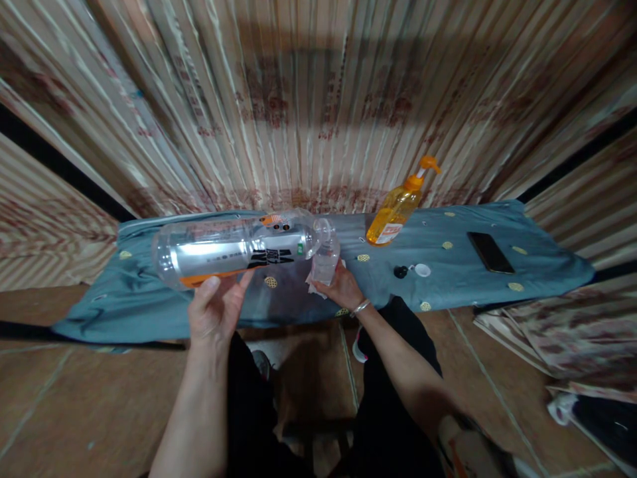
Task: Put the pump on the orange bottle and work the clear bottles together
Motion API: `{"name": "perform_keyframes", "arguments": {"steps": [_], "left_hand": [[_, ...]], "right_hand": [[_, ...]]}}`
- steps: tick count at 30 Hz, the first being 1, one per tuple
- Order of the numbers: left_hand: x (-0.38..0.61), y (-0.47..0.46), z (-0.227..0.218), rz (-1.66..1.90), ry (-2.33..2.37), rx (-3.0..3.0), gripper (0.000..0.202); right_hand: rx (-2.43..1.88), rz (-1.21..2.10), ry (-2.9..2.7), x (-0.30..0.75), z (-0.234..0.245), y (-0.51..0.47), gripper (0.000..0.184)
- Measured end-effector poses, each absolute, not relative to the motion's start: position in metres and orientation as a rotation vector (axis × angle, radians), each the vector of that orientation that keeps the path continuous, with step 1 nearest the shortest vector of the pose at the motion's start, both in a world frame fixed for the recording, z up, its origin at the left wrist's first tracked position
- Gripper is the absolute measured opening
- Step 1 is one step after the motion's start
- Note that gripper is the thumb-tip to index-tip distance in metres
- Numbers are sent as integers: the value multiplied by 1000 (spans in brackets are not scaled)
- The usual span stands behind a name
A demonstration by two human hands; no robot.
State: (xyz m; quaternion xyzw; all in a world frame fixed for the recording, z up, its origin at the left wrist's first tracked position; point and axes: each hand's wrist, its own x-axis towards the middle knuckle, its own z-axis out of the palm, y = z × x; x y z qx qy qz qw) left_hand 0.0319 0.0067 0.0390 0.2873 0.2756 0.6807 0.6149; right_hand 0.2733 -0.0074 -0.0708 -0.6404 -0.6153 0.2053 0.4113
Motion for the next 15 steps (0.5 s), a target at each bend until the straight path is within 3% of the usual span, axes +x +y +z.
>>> {"name": "perform_keyframes", "arguments": {"steps": [15], "left_hand": [[32,7,39,1549,628,693,42]], "right_hand": [[-1586,569,-1516,272,-65,-9,72]]}}
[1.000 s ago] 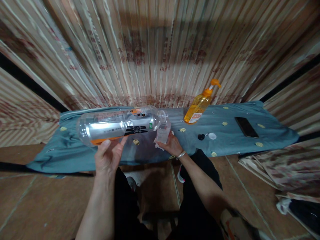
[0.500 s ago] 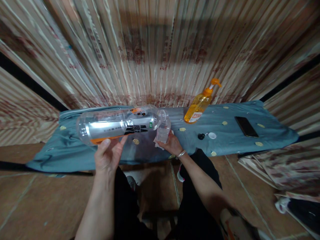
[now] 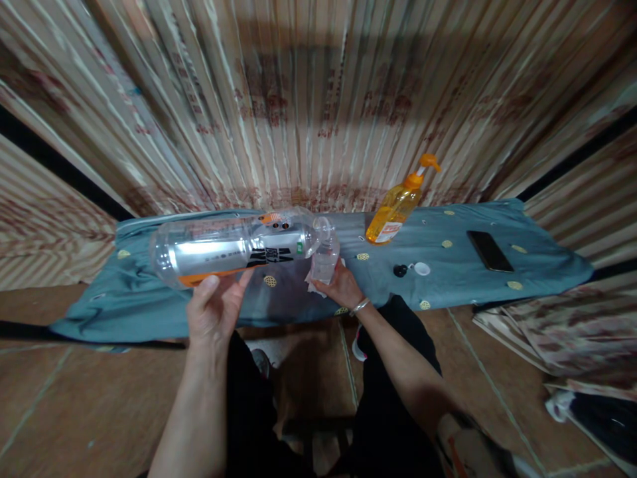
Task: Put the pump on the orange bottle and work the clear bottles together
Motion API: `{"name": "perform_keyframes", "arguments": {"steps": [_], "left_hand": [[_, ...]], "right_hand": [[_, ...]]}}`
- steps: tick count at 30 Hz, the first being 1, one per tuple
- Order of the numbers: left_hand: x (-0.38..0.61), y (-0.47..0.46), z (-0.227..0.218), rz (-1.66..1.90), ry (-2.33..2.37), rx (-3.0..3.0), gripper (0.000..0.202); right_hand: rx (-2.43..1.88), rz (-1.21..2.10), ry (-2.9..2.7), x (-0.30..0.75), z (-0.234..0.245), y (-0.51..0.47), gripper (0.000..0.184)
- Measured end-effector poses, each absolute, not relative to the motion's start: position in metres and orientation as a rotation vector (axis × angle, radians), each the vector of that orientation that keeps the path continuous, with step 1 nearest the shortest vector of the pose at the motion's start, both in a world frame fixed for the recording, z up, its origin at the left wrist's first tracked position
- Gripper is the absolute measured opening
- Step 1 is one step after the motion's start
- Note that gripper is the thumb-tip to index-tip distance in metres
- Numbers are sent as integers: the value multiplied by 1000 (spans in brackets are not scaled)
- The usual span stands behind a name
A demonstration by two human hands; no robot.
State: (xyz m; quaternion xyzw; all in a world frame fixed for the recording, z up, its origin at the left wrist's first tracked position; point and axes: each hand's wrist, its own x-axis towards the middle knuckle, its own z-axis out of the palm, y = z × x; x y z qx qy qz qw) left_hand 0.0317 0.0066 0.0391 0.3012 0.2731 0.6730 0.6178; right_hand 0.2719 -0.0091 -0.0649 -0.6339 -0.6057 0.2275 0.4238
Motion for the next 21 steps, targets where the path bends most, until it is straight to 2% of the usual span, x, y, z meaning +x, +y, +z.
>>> {"name": "perform_keyframes", "arguments": {"steps": [21], "left_hand": [[33,6,39,1535,611,663,39]], "right_hand": [[-1610,564,-1534,273,-68,-8,76]]}}
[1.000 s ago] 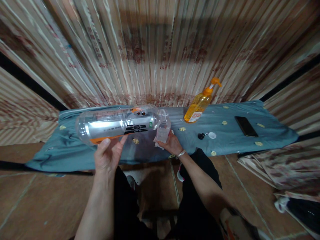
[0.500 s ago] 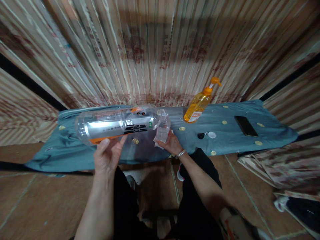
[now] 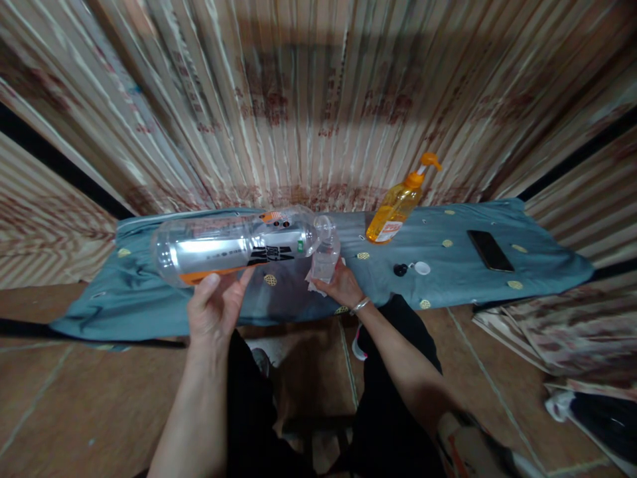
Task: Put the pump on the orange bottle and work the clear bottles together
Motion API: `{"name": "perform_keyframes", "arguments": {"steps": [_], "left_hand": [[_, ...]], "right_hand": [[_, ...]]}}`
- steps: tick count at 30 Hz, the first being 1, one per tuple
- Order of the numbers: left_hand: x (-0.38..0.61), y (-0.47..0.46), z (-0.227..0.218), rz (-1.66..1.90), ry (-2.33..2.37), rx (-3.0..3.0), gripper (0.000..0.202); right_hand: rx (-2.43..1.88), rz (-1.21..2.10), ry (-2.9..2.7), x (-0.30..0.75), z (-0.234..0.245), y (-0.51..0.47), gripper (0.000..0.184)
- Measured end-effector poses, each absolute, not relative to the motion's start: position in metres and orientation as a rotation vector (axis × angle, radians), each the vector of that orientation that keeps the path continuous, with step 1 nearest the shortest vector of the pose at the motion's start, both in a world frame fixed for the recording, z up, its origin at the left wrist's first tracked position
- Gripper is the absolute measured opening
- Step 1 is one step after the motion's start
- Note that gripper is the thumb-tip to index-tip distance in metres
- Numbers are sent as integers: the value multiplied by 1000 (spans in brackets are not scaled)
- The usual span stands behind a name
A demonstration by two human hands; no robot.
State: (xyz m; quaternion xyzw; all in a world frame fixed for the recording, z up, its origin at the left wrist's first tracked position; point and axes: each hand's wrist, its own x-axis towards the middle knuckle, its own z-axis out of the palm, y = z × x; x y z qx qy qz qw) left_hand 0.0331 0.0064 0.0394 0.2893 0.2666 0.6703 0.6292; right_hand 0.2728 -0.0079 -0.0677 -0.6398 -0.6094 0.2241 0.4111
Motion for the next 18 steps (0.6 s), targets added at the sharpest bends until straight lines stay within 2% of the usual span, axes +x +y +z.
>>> {"name": "perform_keyframes", "arguments": {"steps": [8,18], "left_hand": [[31,7,37,1535,637,671,36],[34,6,42,1546,612,666,43]], "right_hand": [[-1617,559,-1521,273,-66,-9,77],[-1610,570,-1526,273,-67,-8,75]]}}
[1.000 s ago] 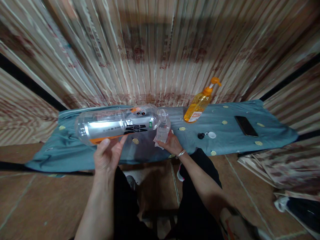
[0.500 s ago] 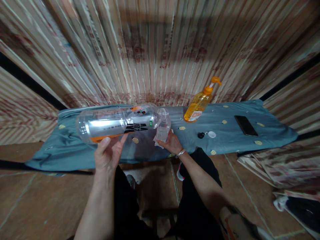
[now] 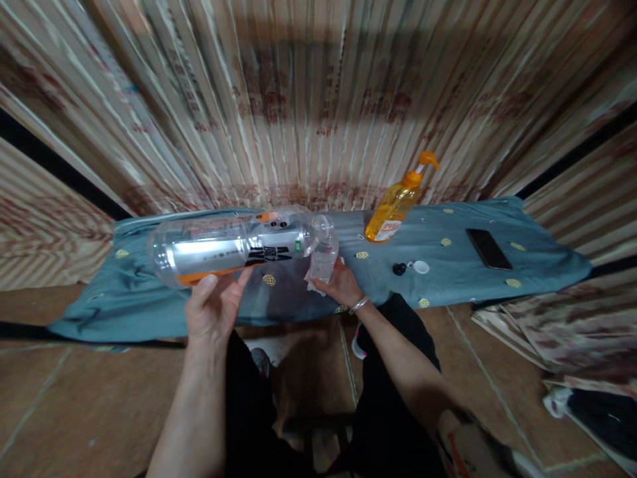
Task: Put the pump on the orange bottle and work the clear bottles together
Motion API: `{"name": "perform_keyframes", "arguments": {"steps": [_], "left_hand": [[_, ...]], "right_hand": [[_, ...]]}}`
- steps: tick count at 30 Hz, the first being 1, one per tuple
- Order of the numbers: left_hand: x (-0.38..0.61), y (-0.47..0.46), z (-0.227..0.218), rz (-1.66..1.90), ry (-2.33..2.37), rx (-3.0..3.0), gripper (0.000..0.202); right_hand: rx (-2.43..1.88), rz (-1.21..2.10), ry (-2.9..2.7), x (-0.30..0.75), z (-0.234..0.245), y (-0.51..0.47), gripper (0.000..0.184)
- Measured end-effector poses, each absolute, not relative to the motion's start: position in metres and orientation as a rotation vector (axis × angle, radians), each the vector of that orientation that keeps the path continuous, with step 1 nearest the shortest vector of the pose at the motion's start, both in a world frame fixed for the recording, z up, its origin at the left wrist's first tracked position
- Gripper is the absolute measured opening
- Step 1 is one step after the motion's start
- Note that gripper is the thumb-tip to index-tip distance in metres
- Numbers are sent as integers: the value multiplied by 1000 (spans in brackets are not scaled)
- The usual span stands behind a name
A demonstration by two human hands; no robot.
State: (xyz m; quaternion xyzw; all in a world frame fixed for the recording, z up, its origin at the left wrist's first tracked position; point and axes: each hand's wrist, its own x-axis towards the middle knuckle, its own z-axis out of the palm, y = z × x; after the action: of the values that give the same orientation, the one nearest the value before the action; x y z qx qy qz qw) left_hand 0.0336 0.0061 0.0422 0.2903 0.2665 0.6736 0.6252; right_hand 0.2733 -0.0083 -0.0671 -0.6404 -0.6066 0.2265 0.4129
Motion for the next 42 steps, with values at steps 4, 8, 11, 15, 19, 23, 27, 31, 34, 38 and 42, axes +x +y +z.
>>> {"name": "perform_keyframes", "arguments": {"steps": [4,8,11,15,19,23,27,31,34,38,42], "left_hand": [[34,5,44,1548,630,692,44],[32,5,41,1545,663,713,47],[30,6,39,1542,675,704,49],[30,6,39,1549,667,704,52],[31,6,40,1550,663,704,52],[31,6,40,1553,651,699,50],[32,6,40,1559,641,688,48],[33,5,41,1563,638,708,47],[33,5,42,1558,645,720,47],[33,5,43,1551,640,710,48],[34,5,44,1551,621,695,46]], "right_hand": [[-1611,536,-1532,273,-68,-8,73],[-1610,513,-1547,273,-67,-9,64],[-1599,499,-1558,273,-67,-9,63],[-1596,487,-1566,274,-67,-9,66],[-1586,502,-1558,273,-68,-8,68],[-1590,511,-1549,273,-67,-8,65],[-1592,524,-1544,273,-68,-8,66],[-1586,526,-1551,273,-70,-8,67],[-1591,524,-1545,273,-69,-8,67],[-1597,526,-1543,273,-68,-8,68],[-1593,523,-1542,272,-67,-9,68]]}}
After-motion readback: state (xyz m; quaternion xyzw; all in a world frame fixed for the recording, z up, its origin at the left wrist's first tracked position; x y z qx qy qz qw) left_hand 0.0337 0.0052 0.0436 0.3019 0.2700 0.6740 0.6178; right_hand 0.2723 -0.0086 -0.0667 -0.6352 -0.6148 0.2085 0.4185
